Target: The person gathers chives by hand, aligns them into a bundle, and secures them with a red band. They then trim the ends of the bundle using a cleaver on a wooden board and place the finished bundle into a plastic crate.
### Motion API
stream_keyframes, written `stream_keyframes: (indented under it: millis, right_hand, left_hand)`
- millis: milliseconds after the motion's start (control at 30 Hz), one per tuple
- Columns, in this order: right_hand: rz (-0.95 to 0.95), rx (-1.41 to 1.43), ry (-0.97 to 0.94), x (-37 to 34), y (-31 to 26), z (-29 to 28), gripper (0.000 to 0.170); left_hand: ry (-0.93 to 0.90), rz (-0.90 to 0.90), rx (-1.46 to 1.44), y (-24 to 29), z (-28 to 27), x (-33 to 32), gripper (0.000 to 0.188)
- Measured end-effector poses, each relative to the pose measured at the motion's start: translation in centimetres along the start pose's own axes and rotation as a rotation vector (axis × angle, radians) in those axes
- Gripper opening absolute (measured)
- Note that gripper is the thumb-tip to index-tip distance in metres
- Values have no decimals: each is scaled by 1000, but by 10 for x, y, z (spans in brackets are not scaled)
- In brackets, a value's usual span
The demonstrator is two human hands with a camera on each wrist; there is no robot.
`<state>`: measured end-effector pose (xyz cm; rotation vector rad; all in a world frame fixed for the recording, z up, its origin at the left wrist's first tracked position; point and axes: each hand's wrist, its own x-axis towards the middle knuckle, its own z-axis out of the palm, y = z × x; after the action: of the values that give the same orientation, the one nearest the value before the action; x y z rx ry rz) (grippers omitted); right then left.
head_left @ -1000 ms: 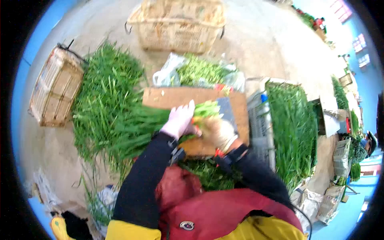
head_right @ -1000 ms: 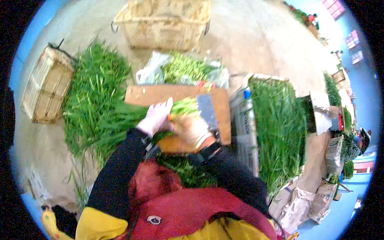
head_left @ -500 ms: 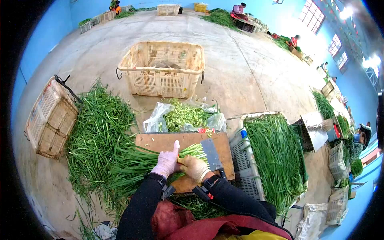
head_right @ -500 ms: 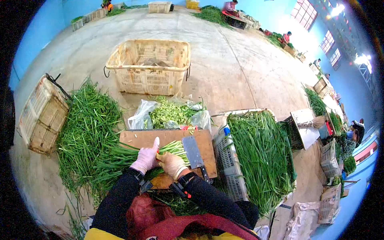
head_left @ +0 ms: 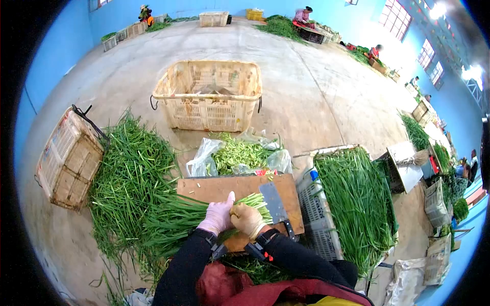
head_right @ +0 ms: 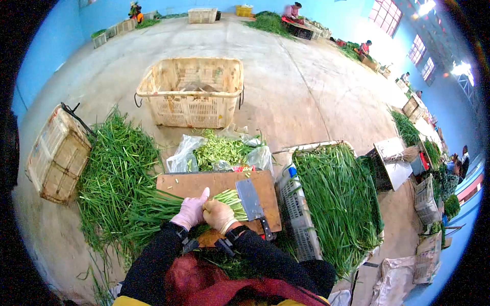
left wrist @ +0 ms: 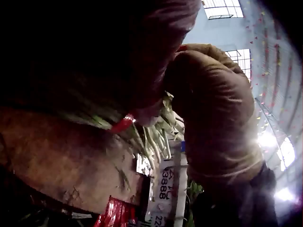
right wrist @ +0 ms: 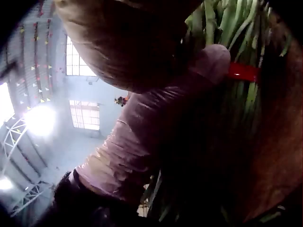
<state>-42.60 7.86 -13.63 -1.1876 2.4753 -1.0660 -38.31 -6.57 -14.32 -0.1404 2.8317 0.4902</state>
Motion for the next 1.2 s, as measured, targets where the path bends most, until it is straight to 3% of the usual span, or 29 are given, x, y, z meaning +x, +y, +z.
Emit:
stream_keyframes:
  millis: [167,233,300,367,433,500,600,700,767,833,900,933,1033,1100,1200]
  right_hand:
    - [51,63,60,-5,6,10,11]
    - [105,172,185,-6,6,12,10]
    - [190,213,185,-8,13,22,10]
    - [354,534,236,-9,20,29,12]
    - [348,515,236,-8,21,28,13]
    - [342,500,241,-8,21,28,14]
    - [410,533,223,-9,17,23,17]
    - [339,395,147,-2,12,10,21]
    - [175,249,21,-2,17,6,20]
    - [183,248,31,-1,21,7,21]
    - [323,315,36,-2,24,16,23]
    - [429,501,-45,-3,0,-8,24]
    - [420,435,70,-7,8,7,27]
    - [285,193,76,-8,8,4,28]
    - [306,237,110,-19,18,24,28]
  left_hand:
    - [-37,19,-27,0,9,0,94]
    - [-39,16,-59,-3,13,4,96]
    - [226,91,27,-3,26,-1,101]
    - [223,67,37,0,27,-2,103]
    - [227,45,52,5,19,-1,106]
    - [-20,-71,22,9,12,1,102]
    - [-12,-52,18,4,19,5,94]
    - [50,-47,18,4,24,6,82]
    - [74,-34,39,4,24,8,75]
    - [62,-32,101,7,21,4,72]
    - [55,-30,90,7,25,-2,67]
    - [42,-21,65,11,17,-4,65]
    - [90,25,86,8,14,0,58]
    - [66,35,75,6,14,4,56]
    - [85,53,70,4,16,3,58]
